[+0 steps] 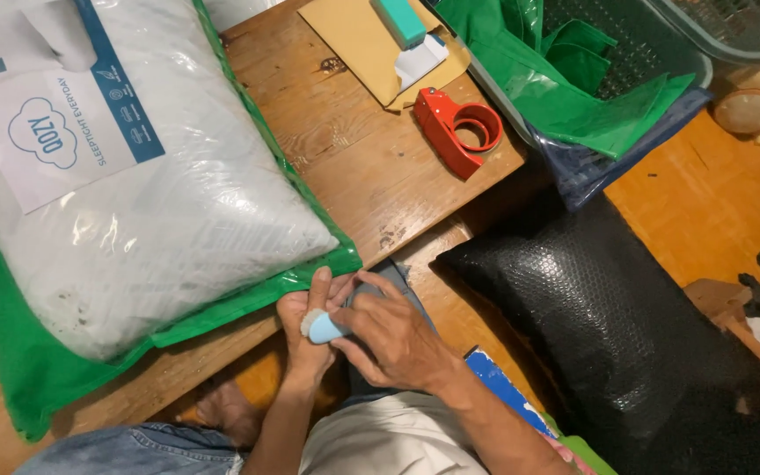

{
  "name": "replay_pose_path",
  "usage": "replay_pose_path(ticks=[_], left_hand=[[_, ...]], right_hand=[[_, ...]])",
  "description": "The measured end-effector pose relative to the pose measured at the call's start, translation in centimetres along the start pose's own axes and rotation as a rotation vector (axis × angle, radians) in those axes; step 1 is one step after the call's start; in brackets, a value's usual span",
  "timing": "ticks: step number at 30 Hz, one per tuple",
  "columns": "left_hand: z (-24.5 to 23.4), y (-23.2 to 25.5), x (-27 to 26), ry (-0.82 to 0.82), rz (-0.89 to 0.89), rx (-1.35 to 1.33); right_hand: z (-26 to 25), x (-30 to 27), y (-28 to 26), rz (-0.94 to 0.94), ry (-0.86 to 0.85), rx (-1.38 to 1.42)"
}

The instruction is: The person uses a small blue sponge to wipe the surface of a green pillow placed on a wooden table. They clean the handles and edges, then flip the pillow to clean the other side, continuing to wipe the seams and surface.

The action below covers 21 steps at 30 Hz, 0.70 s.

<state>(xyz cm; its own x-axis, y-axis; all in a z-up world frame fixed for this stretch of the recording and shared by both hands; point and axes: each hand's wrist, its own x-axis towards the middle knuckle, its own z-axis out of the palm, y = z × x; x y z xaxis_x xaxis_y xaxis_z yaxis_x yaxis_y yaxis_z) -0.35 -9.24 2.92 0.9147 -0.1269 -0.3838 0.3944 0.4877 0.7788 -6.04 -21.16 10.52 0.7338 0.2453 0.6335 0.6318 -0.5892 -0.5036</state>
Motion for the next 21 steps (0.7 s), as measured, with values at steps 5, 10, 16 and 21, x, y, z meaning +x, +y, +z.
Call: replay_pose_path(ticks=[5,10,16,21], left_hand=[[-0.7,-0.2,-0.1,-0.055,0.038,0.041],[-2.3,-2.6,0.9,-0.034,0.055,-0.078],[-2.9,-3.5,1.5,-0.04,0.09,-0.076],[-2.2,-2.9,1.1,-0.052,0.101,-0.117]], right_hand=[[0.2,-0.2,0.4,0.027,-0.027,-0.008],[0.7,0.4,0.5,0.042,0.065,0.006],[0.6,0.6,0.7,0.059,0.023,0.006],[0.9,0.3,0.6,0.048,0.007,-0.056]])
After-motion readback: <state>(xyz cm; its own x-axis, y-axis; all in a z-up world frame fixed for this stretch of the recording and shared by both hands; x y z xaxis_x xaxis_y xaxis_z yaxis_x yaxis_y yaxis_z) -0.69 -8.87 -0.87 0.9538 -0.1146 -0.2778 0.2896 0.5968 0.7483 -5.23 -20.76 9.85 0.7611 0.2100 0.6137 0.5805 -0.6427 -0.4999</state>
